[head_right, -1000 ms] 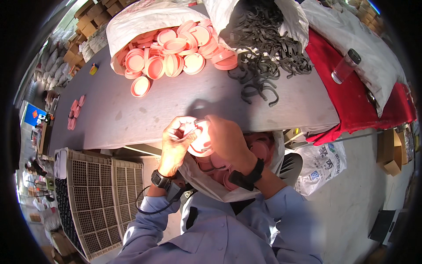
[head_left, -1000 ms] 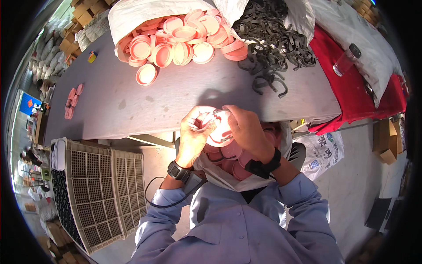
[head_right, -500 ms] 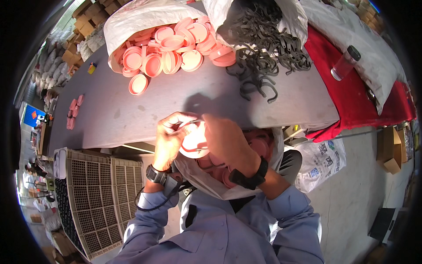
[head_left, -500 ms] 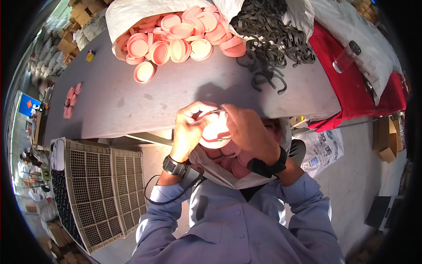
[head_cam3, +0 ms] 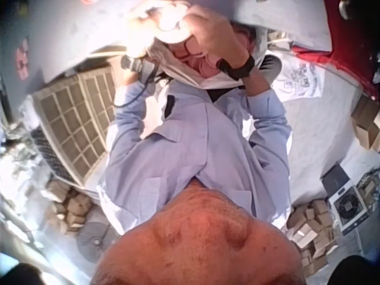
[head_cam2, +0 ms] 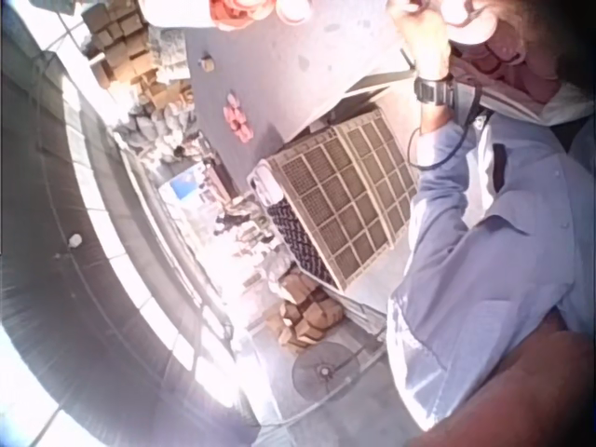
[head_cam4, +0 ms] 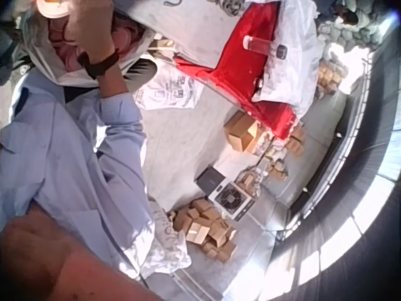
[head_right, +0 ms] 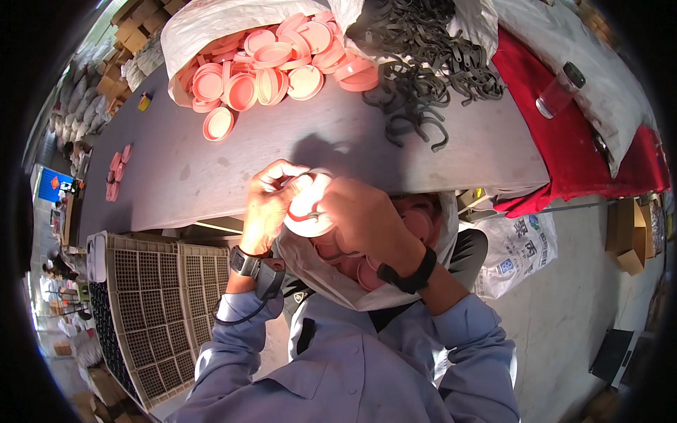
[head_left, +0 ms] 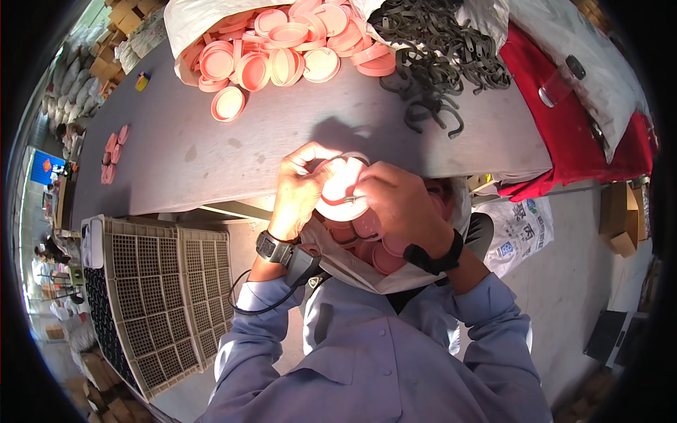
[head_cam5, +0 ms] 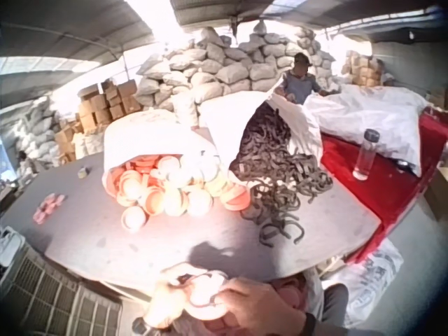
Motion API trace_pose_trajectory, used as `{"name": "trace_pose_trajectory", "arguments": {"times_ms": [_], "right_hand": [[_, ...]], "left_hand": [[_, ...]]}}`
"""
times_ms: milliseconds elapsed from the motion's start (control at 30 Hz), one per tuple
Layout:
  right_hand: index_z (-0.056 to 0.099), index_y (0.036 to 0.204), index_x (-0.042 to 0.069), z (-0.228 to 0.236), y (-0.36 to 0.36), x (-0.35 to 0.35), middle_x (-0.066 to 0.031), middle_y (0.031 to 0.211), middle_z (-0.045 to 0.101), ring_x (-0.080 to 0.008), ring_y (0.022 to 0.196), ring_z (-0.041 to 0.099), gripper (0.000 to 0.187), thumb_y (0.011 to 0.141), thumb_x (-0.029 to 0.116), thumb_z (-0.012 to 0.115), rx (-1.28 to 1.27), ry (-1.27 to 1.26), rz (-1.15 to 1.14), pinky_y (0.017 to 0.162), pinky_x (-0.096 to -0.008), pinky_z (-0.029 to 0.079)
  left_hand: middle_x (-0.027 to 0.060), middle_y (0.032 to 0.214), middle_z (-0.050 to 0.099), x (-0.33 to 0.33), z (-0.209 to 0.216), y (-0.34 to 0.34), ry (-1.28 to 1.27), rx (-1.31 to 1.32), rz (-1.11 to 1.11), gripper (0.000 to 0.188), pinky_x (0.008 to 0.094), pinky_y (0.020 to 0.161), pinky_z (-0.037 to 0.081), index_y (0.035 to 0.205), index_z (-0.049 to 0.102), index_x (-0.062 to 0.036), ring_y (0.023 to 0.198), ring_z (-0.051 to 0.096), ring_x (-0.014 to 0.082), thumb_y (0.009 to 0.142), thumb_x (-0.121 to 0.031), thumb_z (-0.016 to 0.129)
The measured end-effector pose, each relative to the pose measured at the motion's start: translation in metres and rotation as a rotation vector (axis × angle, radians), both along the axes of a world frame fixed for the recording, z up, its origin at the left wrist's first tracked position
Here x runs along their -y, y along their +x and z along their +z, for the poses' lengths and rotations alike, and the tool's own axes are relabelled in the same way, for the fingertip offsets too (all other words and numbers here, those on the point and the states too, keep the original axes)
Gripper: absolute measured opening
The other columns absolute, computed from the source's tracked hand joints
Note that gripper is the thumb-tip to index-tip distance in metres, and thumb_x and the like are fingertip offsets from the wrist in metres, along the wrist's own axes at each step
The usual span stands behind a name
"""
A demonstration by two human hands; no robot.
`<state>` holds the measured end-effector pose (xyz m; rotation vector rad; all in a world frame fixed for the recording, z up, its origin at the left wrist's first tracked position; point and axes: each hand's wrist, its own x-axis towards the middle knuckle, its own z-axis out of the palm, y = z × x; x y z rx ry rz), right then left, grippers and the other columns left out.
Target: Assembling black rubber seals into pink plastic caps in a manufacturing facility.
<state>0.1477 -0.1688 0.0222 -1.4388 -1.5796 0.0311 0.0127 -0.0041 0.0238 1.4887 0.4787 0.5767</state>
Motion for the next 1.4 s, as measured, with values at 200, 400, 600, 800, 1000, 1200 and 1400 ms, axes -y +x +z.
{"name": "trace_pose_trajectory", "arguments": {"times_ms": [200,400,600,800,1000,1200,1400], "right_hand": [[0.067,0.099,0.004,0.007,0.001,0.004,-0.0124,0.093,0.065,-0.0355,0.086,0.065,0.012,0.087,0.002,0.063,-0.260,0.011,0.062,0.074,-0.0424,0.054],[0.070,0.094,0.000,0.009,0.007,0.009,-0.0134,0.098,0.066,-0.0315,0.080,0.067,0.013,0.081,-0.002,0.066,-0.013,-0.081,0.115,0.071,-0.0385,0.054],[0.068,0.091,0.000,0.008,0.002,0.009,-0.0133,0.095,0.064,-0.0332,0.078,0.065,0.009,0.083,0.001,0.066,-0.040,-0.032,0.118,0.069,-0.0403,0.053],[0.064,0.089,0.000,-0.014,0.007,0.008,-0.0117,0.091,0.061,-0.0330,0.080,0.063,0.011,0.086,0.010,0.068,-0.047,-0.100,0.159,0.069,-0.0415,0.053],[0.065,0.098,0.005,-0.030,-0.002,0.018,-0.0103,0.099,0.065,-0.0302,0.087,0.066,0.017,0.084,0.014,0.070,0.202,-0.120,0.078,0.072,-0.0369,0.053],[0.062,0.124,0.003,-0.041,-0.046,0.033,-0.0185,0.118,0.065,-0.0344,0.107,0.066,0.049,0.079,0.007,0.079,-0.993,-0.281,0.047,0.085,-0.0359,0.052],[0.058,0.128,0.005,-0.059,-0.067,0.051,-0.0150,0.102,0.065,-0.0362,0.088,0.068,0.056,0.077,0.004,0.081,-0.120,-0.262,-0.169,0.076,-0.0435,0.055]], "left_hand": [[0.0042,0.092,0.075,-0.007,-0.001,0.003,-0.088,-0.040,-0.106,0.009,0.0274,0.077,0.056,0.105,0.073,-0.0013,0.083,0.067,0.0097,0.097,-0.002,0.071],[0.0047,0.092,0.075,-0.003,-0.009,0.003,-0.120,-0.017,-0.062,0.008,0.0278,0.077,0.057,0.105,0.073,-0.0013,0.083,0.068,0.0105,0.097,-0.002,0.072],[0.0042,0.092,0.074,0.007,-0.010,0.002,-0.100,-0.015,0.001,0.006,0.0272,0.078,0.056,0.104,0.073,-0.0006,0.083,0.067,0.0099,0.097,0.000,0.071],[0.0021,0.090,0.071,0.028,-0.037,-0.004,0.029,-0.068,0.201,0.007,0.0247,0.076,0.052,0.103,0.072,-0.0002,0.082,0.061,0.0070,0.098,0.004,0.068],[0.0007,0.094,0.069,0.043,-0.046,-0.020,0.203,-0.015,0.273,0.009,0.0232,0.078,0.051,0.107,0.071,-0.0003,0.086,0.060,0.0058,0.098,0.004,0.068],[0.0141,0.124,0.072,0.064,-0.045,-0.051,-0.143,0.151,0.179,0.034,0.0337,0.103,0.053,0.126,0.066,0.0018,0.115,0.067,0.0189,0.093,0.001,0.074],[0.0081,0.125,0.070,0.097,-0.083,-0.044,0.185,-0.107,0.188,0.042,0.0344,0.104,0.052,0.131,0.068,0.0004,0.121,0.062,0.0181,0.088,0.004,0.067]]}}
